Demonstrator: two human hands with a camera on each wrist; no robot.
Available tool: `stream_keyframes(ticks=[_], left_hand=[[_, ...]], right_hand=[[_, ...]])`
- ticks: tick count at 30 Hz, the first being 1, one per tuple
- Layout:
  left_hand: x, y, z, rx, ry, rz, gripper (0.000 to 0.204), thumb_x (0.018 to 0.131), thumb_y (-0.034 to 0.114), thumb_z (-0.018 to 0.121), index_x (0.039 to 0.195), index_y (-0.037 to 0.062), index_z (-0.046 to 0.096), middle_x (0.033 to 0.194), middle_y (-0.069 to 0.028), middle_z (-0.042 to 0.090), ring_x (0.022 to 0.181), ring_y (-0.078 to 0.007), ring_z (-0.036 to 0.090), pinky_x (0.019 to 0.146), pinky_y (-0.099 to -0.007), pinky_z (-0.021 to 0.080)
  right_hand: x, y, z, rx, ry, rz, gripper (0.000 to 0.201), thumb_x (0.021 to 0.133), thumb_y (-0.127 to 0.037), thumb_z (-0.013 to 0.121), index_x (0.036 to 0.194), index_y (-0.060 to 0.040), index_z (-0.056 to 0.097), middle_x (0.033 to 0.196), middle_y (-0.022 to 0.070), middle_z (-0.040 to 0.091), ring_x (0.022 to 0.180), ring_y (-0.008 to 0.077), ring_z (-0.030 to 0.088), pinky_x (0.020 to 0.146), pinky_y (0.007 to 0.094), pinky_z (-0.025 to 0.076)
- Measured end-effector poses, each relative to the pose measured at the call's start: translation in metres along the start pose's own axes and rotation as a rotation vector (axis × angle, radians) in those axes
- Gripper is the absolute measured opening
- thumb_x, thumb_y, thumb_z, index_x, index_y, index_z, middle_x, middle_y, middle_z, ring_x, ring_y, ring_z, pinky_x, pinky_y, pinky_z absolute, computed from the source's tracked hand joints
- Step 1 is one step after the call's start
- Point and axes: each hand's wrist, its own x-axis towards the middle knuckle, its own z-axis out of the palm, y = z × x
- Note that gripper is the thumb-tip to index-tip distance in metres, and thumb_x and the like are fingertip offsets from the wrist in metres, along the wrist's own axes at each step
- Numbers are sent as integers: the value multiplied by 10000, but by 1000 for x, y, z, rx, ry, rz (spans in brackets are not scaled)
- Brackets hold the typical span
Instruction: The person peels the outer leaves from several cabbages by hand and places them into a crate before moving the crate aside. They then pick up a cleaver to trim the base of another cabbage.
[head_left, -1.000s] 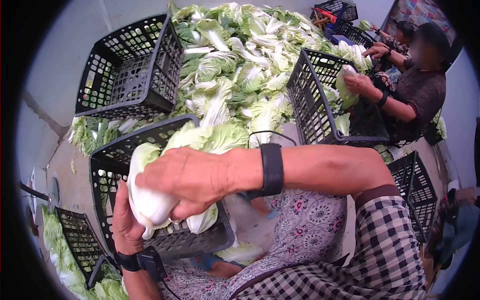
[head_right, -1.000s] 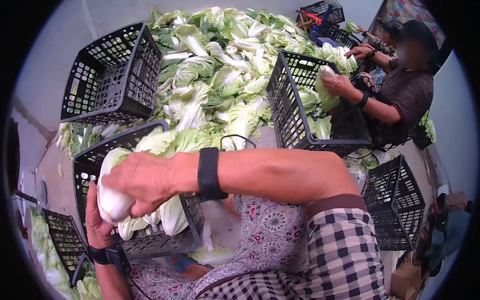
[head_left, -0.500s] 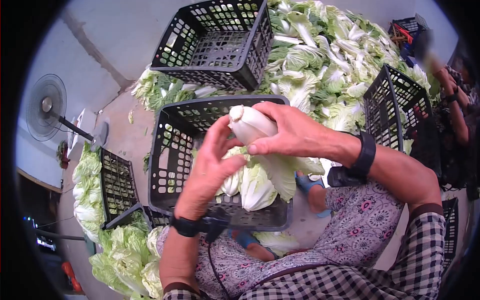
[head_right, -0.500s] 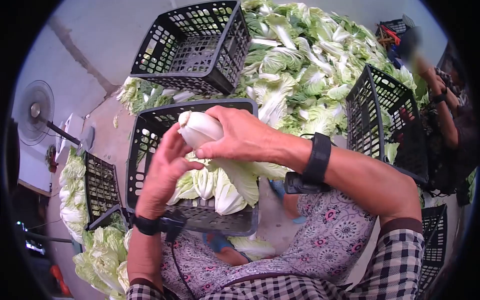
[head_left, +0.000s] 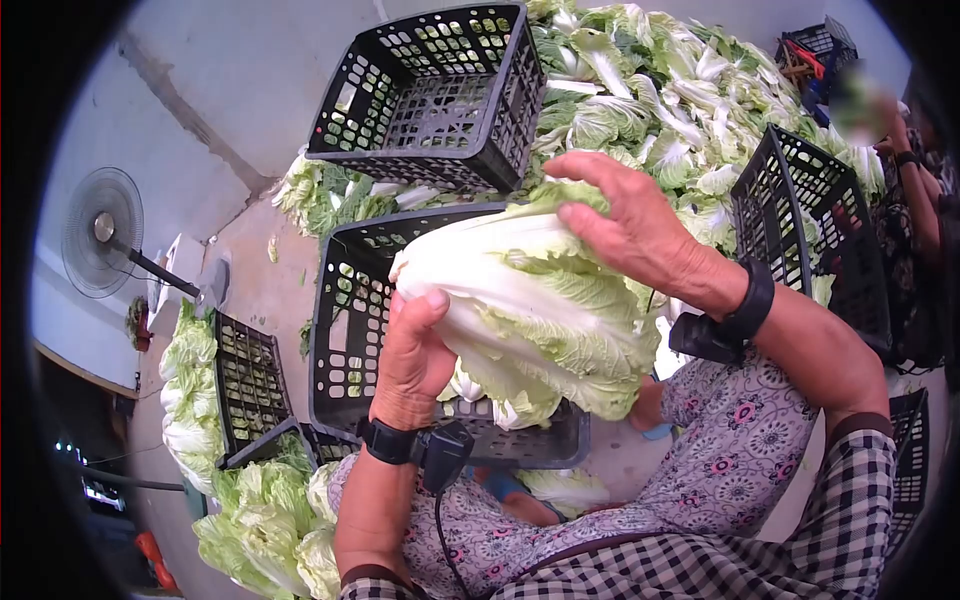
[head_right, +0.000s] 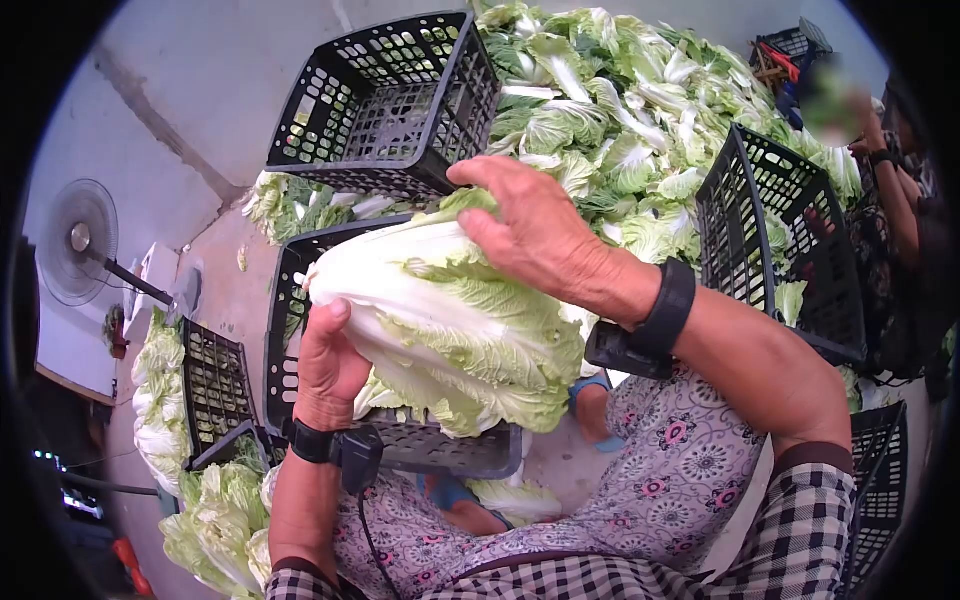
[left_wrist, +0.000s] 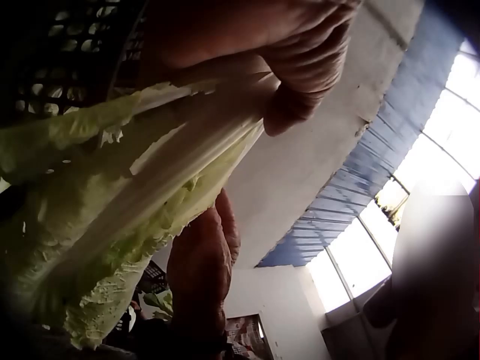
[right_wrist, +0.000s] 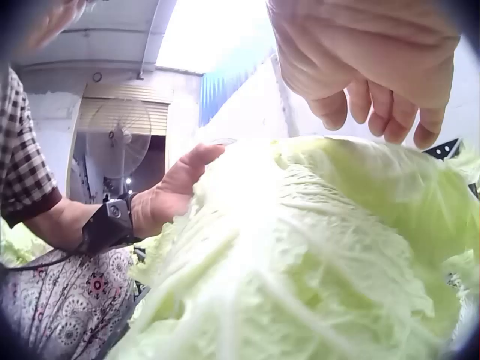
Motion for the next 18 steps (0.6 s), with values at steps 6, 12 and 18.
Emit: stream_keyframes(ticks=[6,12,18], left_hand=[[0,-1,4,38,-36,-16,601,727,169,652,1248,-13,414,1173,-125,545,1067,-227,541,962,-360,406],[-2,-2,4,48,-52,-29,614,725,177,654,1255,-9,406,1183,-126,539,1080,-227,533,963,-363,406],[-3,-2,-4,71,-33,-46,632,749,196,636,1278,-27,373,1219,-145,509,1125,-260,500,995,-384,375]], right_hand=[[-4,-18,1,-33,-39,-403,298,709,-70,648,995,-73,562,1175,140,521,1159,325,463,983,409,375],[-3,-4,7,-126,-67,-403,143,709,-33,604,835,-43,538,1012,132,561,1039,305,530,903,392,433],[0,-6,5,-30,59,-330,134,711,-15,572,839,-45,544,952,139,577,988,292,554,871,382,448]])
